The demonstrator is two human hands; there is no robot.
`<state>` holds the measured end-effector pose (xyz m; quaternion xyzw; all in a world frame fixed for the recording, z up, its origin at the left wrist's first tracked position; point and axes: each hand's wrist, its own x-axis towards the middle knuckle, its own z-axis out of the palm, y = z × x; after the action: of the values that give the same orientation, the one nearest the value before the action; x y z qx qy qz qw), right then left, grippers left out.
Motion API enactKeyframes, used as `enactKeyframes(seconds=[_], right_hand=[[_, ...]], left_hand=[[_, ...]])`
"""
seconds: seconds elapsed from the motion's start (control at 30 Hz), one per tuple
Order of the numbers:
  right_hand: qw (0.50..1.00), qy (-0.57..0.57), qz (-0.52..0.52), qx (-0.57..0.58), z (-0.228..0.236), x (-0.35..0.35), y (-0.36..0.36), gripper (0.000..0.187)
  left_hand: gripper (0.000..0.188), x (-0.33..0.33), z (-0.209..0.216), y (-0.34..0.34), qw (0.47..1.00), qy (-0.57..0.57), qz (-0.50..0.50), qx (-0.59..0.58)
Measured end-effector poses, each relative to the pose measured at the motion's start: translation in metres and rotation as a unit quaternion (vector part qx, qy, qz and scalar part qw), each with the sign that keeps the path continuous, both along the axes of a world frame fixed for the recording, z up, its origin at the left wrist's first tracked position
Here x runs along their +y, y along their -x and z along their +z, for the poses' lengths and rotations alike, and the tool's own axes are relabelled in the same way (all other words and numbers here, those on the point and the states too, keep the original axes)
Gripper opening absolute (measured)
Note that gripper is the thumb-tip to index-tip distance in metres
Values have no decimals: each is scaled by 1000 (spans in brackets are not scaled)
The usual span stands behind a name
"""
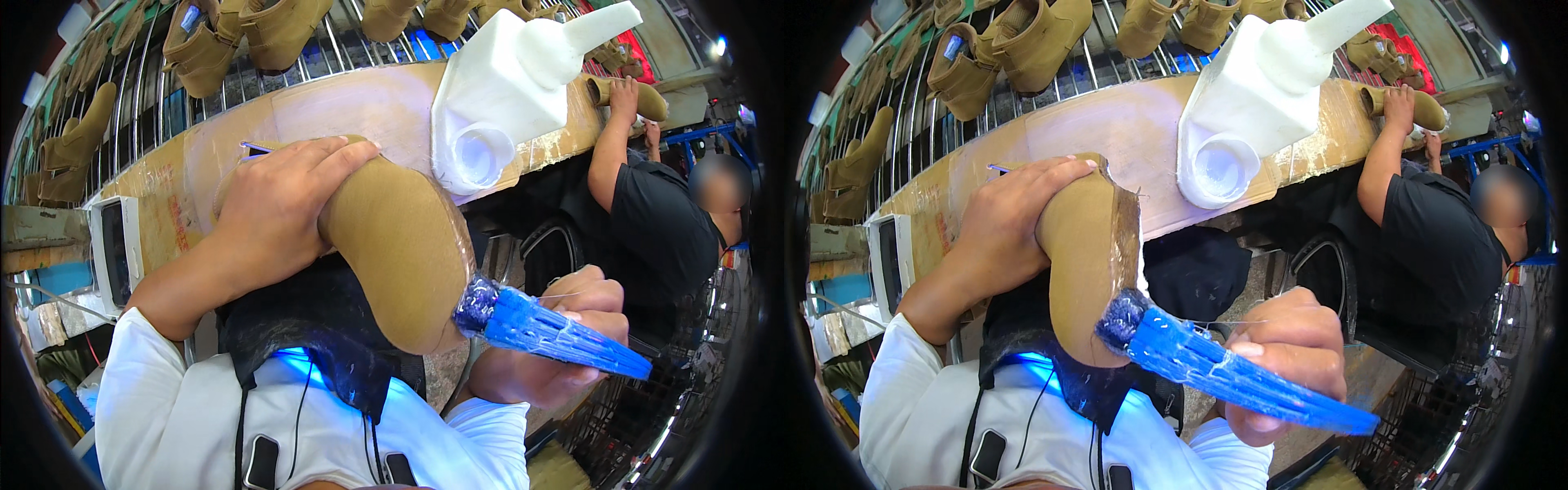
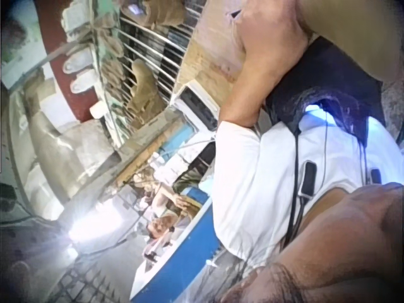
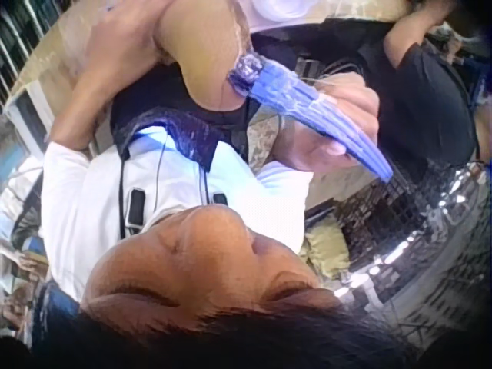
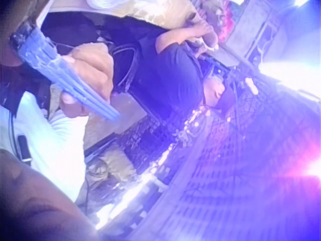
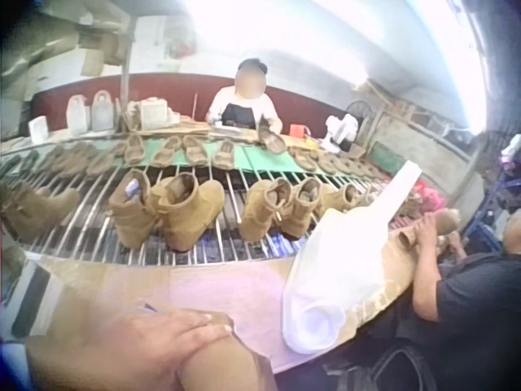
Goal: The person applies adhesive to the lower edge of the upper and the perimeter of the sole of a tan boot using a brush, dipping the brush into a container on the workbench, and then places the boot onto a conveyor belt.
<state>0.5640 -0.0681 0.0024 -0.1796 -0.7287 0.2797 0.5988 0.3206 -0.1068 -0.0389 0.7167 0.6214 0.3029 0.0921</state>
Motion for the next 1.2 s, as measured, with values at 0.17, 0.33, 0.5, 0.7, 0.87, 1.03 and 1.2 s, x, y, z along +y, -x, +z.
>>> enactKeyframes(seconds=[0.17,0.33,0.5,0.7,0.87,1.03,1.2], right_hand=[[990,-97,11,-98,19,18,-8,42],[980,-148,-15,-135,27,26,-7,43],[980,-146,-51,-126,22,33,0,42],[981,-65,-172,-52,-2,48,-2,43],[952,187,-222,-96,-50,79,-46,17],[960,126,-169,-186,-88,97,-34,20],[914,-25,-144,-378,-89,109,-23,25]], left_hand=[[71,12,7,8,999,45,-9,-23],[74,29,18,12,996,73,-25,-35],[68,36,28,18,992,121,-20,-43],[71,40,24,23,991,126,-5,-48],[71,5,-23,79,981,138,7,-139],[74,-5,-21,100,890,284,12,-357],[99,-6,-15,68,825,334,-34,-454]])
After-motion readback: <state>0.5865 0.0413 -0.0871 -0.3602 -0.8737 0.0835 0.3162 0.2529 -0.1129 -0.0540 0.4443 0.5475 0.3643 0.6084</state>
